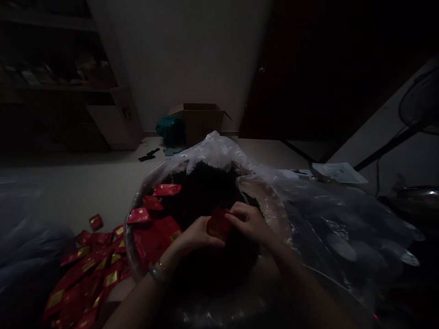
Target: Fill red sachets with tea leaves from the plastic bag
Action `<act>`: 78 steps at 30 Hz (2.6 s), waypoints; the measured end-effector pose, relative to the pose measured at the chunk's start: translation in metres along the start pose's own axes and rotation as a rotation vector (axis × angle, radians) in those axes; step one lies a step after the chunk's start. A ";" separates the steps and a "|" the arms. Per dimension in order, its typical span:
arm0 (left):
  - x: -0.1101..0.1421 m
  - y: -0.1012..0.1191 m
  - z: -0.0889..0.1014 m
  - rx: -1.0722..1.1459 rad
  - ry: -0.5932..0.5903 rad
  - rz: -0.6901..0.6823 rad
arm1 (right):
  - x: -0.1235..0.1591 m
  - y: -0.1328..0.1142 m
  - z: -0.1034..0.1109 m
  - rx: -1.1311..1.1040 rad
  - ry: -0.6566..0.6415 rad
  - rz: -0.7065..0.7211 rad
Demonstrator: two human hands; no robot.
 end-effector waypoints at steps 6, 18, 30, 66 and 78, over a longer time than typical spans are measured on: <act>-0.004 -0.005 0.000 -0.094 -0.001 -0.011 | 0.006 -0.003 -0.007 0.085 -0.282 -0.035; -0.004 0.000 -0.003 0.026 0.121 -0.076 | 0.004 0.005 -0.001 0.001 -0.104 -0.026; -0.007 -0.001 0.004 0.184 0.386 -0.058 | 0.000 0.021 -0.009 -0.116 0.069 -0.291; -0.009 -0.003 0.012 0.292 0.478 0.033 | 0.017 0.088 -0.007 0.731 -0.368 -0.527; -0.009 -0.001 0.012 0.189 0.477 -0.045 | -0.007 0.062 0.042 0.192 -0.027 -0.267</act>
Point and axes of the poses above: each hand's wrist, its own x-axis away from the middle knuckle, its own z-axis out of the back of the hand, y = z × x, the point moved 4 cm from there along -x, towards the middle knuckle, and after that the axes turned 9 degrees about y, right-handed, at the moved point
